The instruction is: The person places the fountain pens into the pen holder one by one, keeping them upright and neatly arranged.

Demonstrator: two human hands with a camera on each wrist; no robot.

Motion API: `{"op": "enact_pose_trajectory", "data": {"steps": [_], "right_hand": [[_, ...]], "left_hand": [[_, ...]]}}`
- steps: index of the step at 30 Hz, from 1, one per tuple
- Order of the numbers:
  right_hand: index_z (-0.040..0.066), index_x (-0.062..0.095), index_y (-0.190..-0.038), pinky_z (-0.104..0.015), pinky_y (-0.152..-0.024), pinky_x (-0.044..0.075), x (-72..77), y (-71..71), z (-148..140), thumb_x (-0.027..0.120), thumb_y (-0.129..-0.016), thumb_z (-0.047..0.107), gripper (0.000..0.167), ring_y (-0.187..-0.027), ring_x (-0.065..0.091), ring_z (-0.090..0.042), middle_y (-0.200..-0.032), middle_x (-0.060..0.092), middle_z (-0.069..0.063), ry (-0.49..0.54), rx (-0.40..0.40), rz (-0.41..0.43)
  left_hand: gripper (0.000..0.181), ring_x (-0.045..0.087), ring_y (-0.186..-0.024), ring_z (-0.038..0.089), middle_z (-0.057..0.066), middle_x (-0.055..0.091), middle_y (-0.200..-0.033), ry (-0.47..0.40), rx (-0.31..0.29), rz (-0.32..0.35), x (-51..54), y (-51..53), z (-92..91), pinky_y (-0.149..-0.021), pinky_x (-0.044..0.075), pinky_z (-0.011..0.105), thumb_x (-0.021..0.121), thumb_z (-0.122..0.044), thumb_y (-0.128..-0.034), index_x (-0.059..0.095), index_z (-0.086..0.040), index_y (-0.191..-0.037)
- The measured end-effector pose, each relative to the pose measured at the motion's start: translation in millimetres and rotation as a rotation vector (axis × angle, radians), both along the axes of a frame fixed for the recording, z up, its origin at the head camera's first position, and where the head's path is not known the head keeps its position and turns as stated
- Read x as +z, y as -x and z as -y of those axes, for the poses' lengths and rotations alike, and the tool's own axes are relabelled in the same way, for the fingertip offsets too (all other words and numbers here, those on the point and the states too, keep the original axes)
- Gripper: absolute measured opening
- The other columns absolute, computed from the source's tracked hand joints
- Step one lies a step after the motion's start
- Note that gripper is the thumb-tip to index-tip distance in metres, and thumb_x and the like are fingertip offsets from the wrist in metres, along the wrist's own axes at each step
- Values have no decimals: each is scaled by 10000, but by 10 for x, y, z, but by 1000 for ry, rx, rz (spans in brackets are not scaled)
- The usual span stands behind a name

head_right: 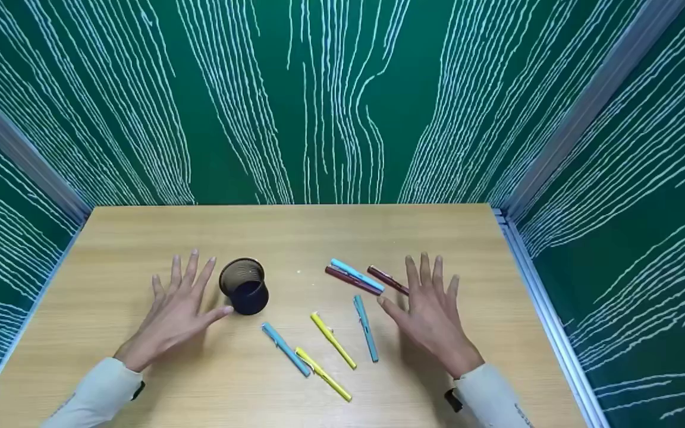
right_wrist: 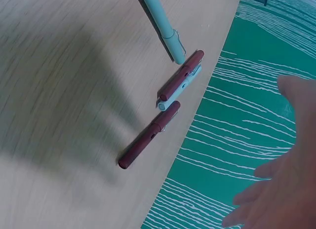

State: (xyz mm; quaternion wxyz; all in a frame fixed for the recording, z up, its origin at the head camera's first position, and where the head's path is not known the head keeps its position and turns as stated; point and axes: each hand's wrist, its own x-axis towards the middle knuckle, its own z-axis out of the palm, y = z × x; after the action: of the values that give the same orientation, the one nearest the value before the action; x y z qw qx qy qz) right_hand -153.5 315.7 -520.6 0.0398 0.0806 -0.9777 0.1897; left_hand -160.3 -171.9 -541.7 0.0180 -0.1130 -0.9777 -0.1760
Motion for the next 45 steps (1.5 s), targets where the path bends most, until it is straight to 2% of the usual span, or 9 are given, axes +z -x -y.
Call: {"op": "enact_pose_trajectory", "data": {"steps": [5, 9, 12, 17, 21, 26, 30, 38, 45], "right_hand": [[-55, 406, -1645, -816, -1239, 178, -22, 24, 50, 783, -1003, 468, 910, -1579, 274, -596, -1694, 350, -368, 88, 0, -86], [-61, 482, -1591, -794, -1201, 296, -45, 57, 77, 833, -986, 369, 821, -1501, 401, -569, -1626, 465, -340, 144, 4, -153], [-44, 498, -1584, -787, -1186, 332, -62, 83, 93, 841, -984, 340, 791, -1489, 425, -537, -1601, 500, -320, 179, 2, -176], [-34, 501, -1582, -783, -1178, 346, -116, 126, 123, 845, -984, 272, 755, -1481, 432, -521, -1579, 518, -319, 237, 8, -198], [-34, 504, -1584, -769, -1190, 356, -183, 164, 155, 840, -991, 229, 730, -1493, 427, -513, -1589, 517, -312, 294, 12, -179], [-12, 492, -1603, -745, -1218, 345, -275, 207, 184, 797, -1034, 232, 690, -1523, 395, -493, -1629, 472, -294, 349, -14, -94], [-12, 512, -1589, -733, -1219, 346, -346, 226, 182, 775, -1053, 221, 641, -1515, 407, -484, -1613, 482, -289, 389, -19, -77], [-28, 587, -1519, -703, -1181, 382, -501, 255, 163, 791, -1030, 130, 554, -1463, 462, -481, -1547, 548, -297, 474, 10, -113], [-18, 593, -1513, -683, -1193, 383, -615, 298, 129, 761, -1063, 185, 521, -1473, 459, -469, -1555, 541, -282, 520, -23, -58]], "left_hand": [[1097, -16, -1670, 498, 193, 104, -1833, -81, -25, -13, -18, 21, -19, -1216, -40, 862, 688, -748, -961, 238, -160, -1770], [1080, 73, -1674, 485, 207, 160, -1822, -139, -43, -30, -37, 58, -38, -1230, 13, 854, 752, -661, -966, 253, -130, -1763], [1080, 127, -1675, 456, 204, 201, -1815, -169, -53, -37, -35, 87, -54, -1249, 75, 831, 760, -650, -966, 252, -124, -1762], [1072, 195, -1672, 424, 183, 243, -1808, -239, -63, -23, -28, 116, -84, -1306, 86, 740, 763, -648, -969, 264, -122, -1759], [1050, 247, -1656, 434, 189, 286, -1793, -293, -66, -24, -55, 135, -112, -1331, 140, 670, 761, -645, -974, 296, -106, -1747], [1020, 298, -1642, 386, 154, 330, -1777, -390, -61, 2, -89, 150, -173, -1319, 275, 599, 825, -581, -954, 348, -117, -1727], [1028, 346, -1612, 358, 126, 359, -1752, -466, -53, 36, -122, 163, -233, -1283, 348, 608, 899, -510, -911, 372, -142, -1714], [1023, 405, -1551, 415, 191, 402, -1695, -620, -96, 44, -252, 186, -279, -1269, 346, 645, 964, -389, -870, 411, -88, -1675], [1045, 441, -1524, 441, 191, 408, -1688, -717, -100, 77, -317, 217, -298, -1271, 327, 665, 980, -344, -854, 393, -75, -1675]]}}
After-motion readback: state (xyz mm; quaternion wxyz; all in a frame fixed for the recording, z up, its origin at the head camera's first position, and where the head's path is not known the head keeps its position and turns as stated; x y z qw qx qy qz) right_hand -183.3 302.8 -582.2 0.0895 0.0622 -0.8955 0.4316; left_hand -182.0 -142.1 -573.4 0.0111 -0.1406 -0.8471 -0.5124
